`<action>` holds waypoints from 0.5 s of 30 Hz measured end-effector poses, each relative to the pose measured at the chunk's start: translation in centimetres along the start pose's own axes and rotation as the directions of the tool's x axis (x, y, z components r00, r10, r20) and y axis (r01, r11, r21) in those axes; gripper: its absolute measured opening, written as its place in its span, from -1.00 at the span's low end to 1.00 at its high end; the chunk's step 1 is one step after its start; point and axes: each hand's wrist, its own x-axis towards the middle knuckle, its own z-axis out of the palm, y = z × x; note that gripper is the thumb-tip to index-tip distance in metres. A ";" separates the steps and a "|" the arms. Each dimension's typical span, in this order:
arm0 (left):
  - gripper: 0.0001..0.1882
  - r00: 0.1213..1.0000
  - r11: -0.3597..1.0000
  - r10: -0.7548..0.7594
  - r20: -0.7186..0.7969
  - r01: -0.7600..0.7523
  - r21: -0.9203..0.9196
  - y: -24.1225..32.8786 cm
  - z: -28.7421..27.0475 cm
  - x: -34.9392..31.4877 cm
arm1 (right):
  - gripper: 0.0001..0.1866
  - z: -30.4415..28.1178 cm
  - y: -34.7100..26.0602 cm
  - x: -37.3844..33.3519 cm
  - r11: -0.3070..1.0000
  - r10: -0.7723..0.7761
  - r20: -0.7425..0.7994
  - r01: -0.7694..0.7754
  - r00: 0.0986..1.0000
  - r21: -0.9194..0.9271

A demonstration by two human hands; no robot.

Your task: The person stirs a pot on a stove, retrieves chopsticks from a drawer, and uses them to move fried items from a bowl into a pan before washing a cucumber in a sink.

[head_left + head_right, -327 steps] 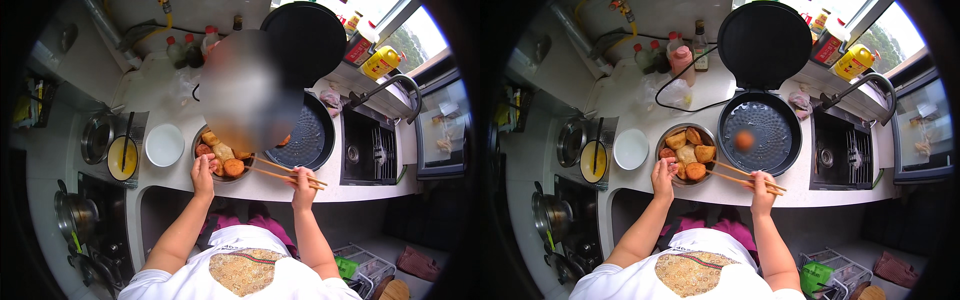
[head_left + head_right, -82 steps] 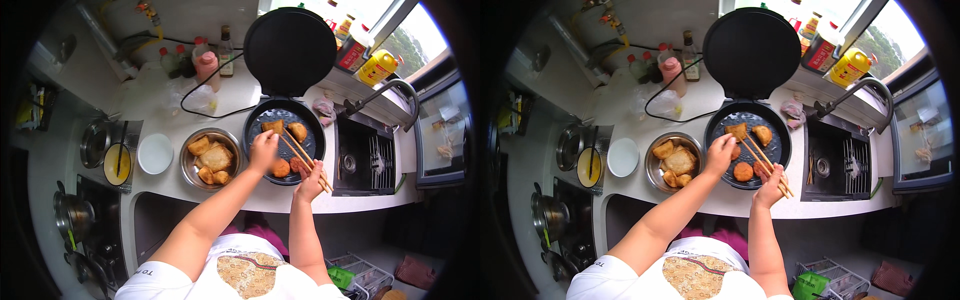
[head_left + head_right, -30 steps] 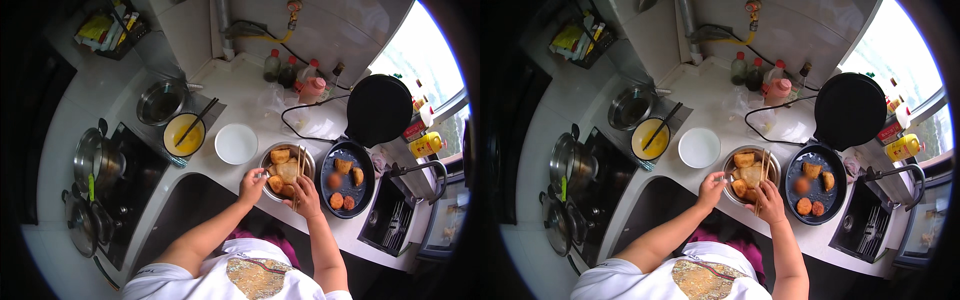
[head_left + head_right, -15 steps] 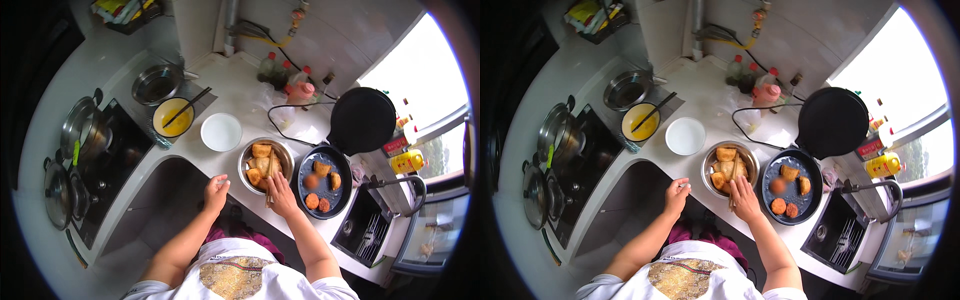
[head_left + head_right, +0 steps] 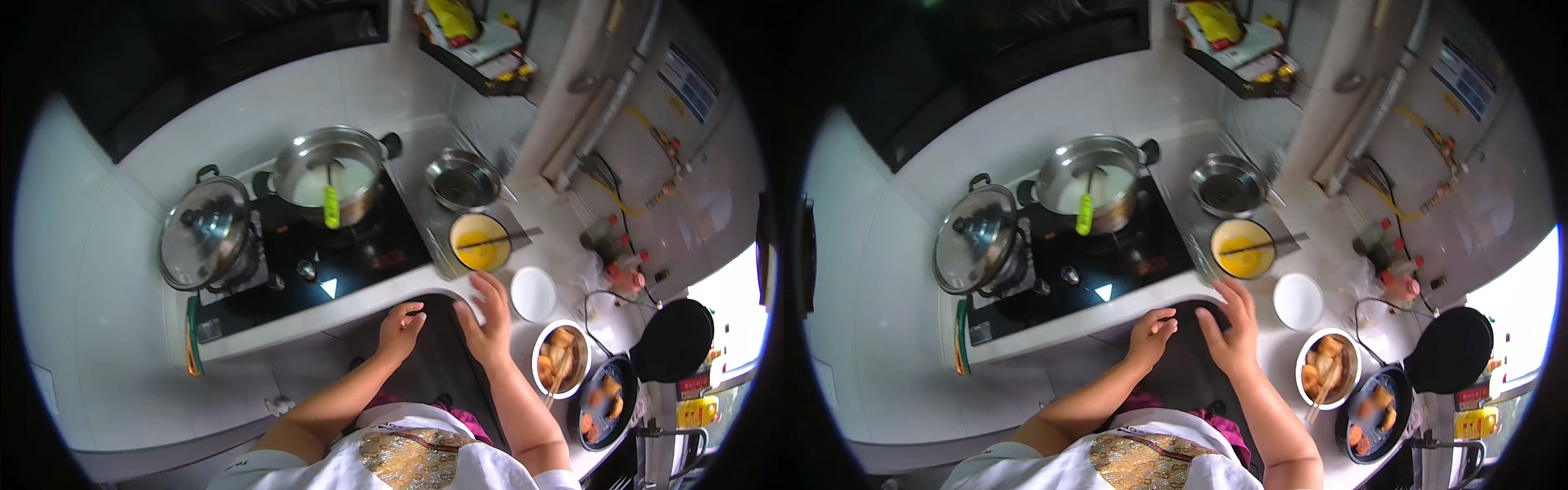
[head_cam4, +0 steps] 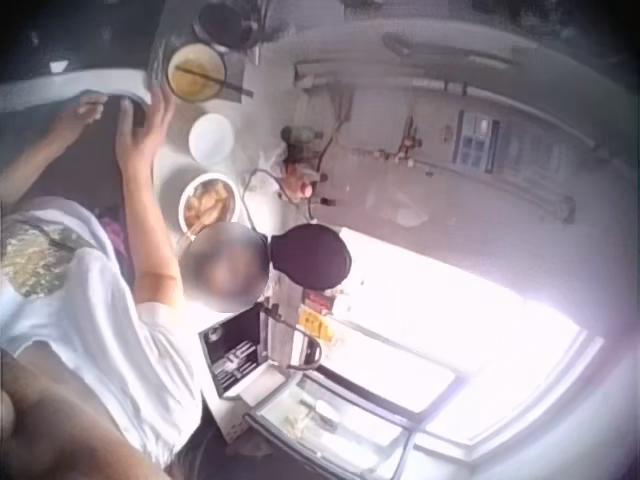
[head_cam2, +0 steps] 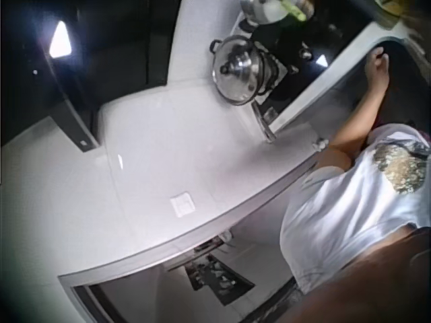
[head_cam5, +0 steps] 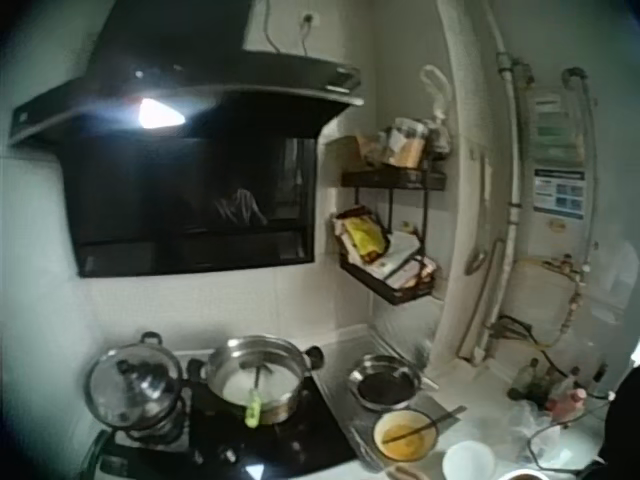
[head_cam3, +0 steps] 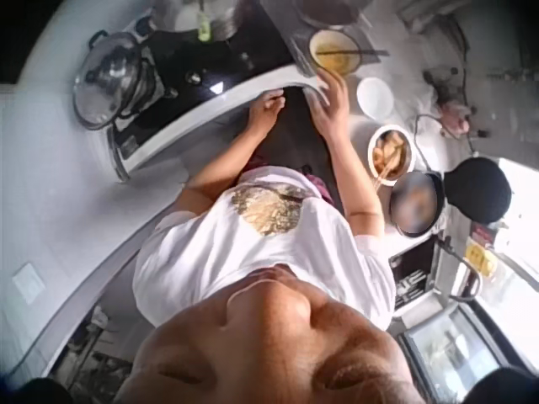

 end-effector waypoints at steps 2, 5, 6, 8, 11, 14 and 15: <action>-0.74 0.995 0.997 0.046 -0.083 -0.050 -0.055 0.2 -4.1 1.4 | -0.56 5.9 -1.8 3.7 0.964 0.121 0.106 -0.142 0.987 0.225; -0.75 0.985 0.997 0.012 -0.169 -0.025 -0.078 0.1 -10.0 3.4 | -0.57 13.4 -5.7 9.5 0.999 -0.034 0.129 0.031 0.991 0.028; -0.75 0.979 0.991 0.007 -0.204 -0.034 -0.129 -0.1 -11.5 3.9 | -0.51 15.5 -6.3 11.2 0.989 -0.116 0.139 0.127 0.984 -0.070; -0.76 0.980 0.985 0.002 -0.201 -0.036 -0.167 0.1 -13.9 5.1 | -0.44 18.3 -5.9 14.2 0.966 -0.082 0.241 0.137 0.967 -0.219; -0.76 0.932 0.944 0.158 -0.327 -0.239 -0.227 0.8 -17.3 7.1 | -0.58 20.0 -4.7 17.1 0.933 0.357 0.452 -0.286 0.818 -0.221; -0.75 0.843 0.925 0.270 -0.466 -0.361 -0.116 2.8 -20.9 9.7 | -0.70 20.4 -5.0 18.7 0.865 0.436 0.435 -0.234 0.788 -0.443; -0.74 0.803 0.916 0.357 -0.477 -0.401 0.011 3.5 -21.8 10.6 | -0.70 20.9 -3.8 18.9 0.827 0.285 0.387 -0.022 0.877 -0.562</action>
